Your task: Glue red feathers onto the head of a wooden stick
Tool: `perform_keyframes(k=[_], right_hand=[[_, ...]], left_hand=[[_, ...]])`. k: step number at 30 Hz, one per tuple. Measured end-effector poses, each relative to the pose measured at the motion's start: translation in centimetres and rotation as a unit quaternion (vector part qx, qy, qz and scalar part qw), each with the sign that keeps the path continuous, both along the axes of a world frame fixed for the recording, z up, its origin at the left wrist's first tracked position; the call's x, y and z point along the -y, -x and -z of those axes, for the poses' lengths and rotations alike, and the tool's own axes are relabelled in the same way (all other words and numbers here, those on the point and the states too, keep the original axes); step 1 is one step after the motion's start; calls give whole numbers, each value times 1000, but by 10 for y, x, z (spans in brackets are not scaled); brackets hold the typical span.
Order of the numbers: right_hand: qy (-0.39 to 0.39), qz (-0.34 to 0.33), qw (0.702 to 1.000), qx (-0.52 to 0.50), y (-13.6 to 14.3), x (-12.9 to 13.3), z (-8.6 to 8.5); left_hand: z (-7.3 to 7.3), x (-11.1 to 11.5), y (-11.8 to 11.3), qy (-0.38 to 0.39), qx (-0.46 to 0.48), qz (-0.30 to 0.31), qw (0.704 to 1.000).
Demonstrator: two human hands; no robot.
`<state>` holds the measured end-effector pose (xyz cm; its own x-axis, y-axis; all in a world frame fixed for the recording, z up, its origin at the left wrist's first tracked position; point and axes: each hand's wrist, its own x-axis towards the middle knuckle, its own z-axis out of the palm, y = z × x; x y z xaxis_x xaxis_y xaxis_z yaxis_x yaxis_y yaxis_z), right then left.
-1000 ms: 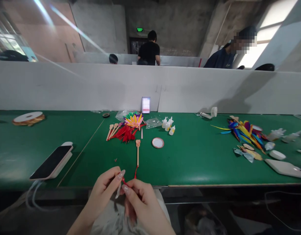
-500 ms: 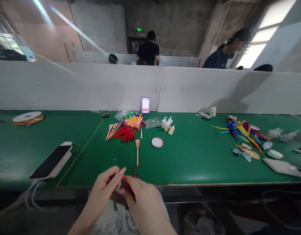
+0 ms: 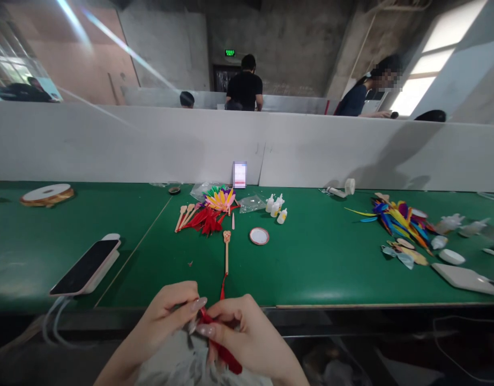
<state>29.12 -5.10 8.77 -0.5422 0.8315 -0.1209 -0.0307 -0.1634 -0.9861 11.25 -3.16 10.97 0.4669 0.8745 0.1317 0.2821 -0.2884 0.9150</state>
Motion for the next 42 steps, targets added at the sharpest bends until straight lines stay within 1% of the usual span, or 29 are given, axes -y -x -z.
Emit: perform_keyframes(k=[2,4,6,8,9,11,13,15,17,20,22,24,25,27,29,31,33,36,39,42], right_hand=[[25,-21,999,-44,-1,1,6],[38,-37,995,-83,-1,1,9],[33,-34,992,-114,0,1,10],[23,-28,991,-130,3,0,9],[22,-25,990,-137,5,-1,9],[29,-21,987,-154,10,-1,10],[49,-4,983,-176,13,-1,14],[74,21,978,-192,15,1,20],[95,35,975,-199,15,3,25],[90,53,972,-209,14,4,26],[69,69,974,-206,13,4,21],[55,71,979,-183,11,3,14],[52,66,983,-166,11,3,10],[50,65,987,-136,10,4,6],[45,82,988,-125,11,5,6],[43,94,987,-125,12,6,10],[50,97,986,-124,13,5,15],[58,106,985,-122,16,4,17],[58,125,983,-124,22,5,13],[54,129,982,-126,31,7,10]], left_hand=[[-6,0,4,4,4,31,1000],[-10,0,6,25,19,59,998],[-7,2,7,63,58,76,993],[2,4,3,124,124,72,982],[7,5,1,164,163,64,971],[17,6,-6,245,244,48,937],[23,7,-13,294,307,56,903],[25,8,-18,305,344,74,885],[25,8,-21,309,358,81,878],[25,10,-20,311,365,53,876],[26,11,-18,299,359,12,884],[25,12,-16,269,329,-28,905],[23,11,-15,248,307,-39,918],[17,10,-14,184,257,-48,947],[10,7,-13,107,189,-59,974],[3,4,-14,43,109,-82,990],[0,2,-15,6,43,-104,994],[5,2,-17,-37,5,-124,992],[17,4,-19,-56,22,-165,984],[26,6,-22,-19,77,-223,972]])
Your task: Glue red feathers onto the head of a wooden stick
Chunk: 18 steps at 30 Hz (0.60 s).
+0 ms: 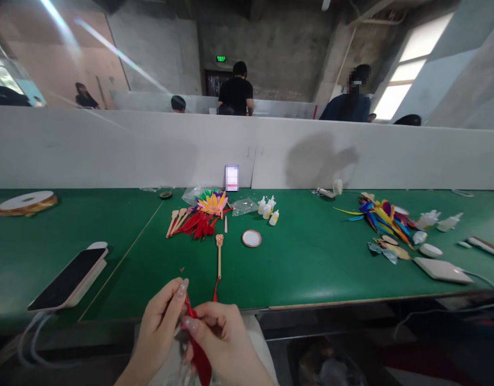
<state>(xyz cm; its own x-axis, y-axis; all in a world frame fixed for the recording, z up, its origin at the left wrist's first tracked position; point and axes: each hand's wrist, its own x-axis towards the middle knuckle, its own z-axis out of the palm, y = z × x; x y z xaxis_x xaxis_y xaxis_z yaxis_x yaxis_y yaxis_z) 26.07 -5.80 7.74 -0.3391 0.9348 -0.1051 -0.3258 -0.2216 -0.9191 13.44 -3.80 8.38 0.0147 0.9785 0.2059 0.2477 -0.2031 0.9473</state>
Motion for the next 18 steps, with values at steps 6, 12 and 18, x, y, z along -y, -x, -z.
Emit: perform_keyframes(k=[6,12,18], right_hand=[[-8,-24,996,-81,8,6,8],[7,22,996,-90,12,6,5],[-12,-6,997,-76,16,2,13]], left_hand=[[7,4,1,127,189,45,973],[18,10,2,157,244,-52,956],[25,10,1,139,194,-55,970]])
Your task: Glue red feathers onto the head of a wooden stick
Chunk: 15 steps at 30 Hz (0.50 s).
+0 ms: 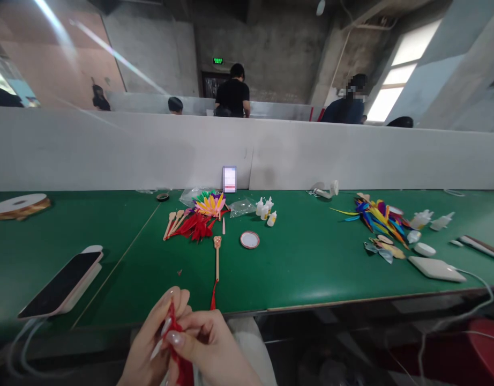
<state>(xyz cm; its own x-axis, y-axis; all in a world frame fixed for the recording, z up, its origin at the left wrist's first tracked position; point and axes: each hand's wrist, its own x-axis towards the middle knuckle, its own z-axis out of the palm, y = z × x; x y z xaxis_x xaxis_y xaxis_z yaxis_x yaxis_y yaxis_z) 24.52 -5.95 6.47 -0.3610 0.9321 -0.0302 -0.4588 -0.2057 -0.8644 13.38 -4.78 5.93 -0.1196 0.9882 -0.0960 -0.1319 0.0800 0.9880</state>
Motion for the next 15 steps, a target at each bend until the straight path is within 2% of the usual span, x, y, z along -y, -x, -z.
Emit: perform_keyframes(k=[4,7,9,12,15], right_hand=[[-12,-10,998,64,-1,-2,6],[-62,31,984,166,-5,-3,1],[-85,44,975,199,-6,-5,-3],[-62,35,979,192,-6,-9,-2],[-5,-6,991,136,-5,-14,9]], left_hand=[[-3,-3,7,-9,-56,-28,998],[-8,-5,13,-56,-131,14,990],[-10,-7,15,-93,-196,46,975],[-9,-9,15,-128,-247,65,958],[-6,-8,16,-139,-252,96,953]])
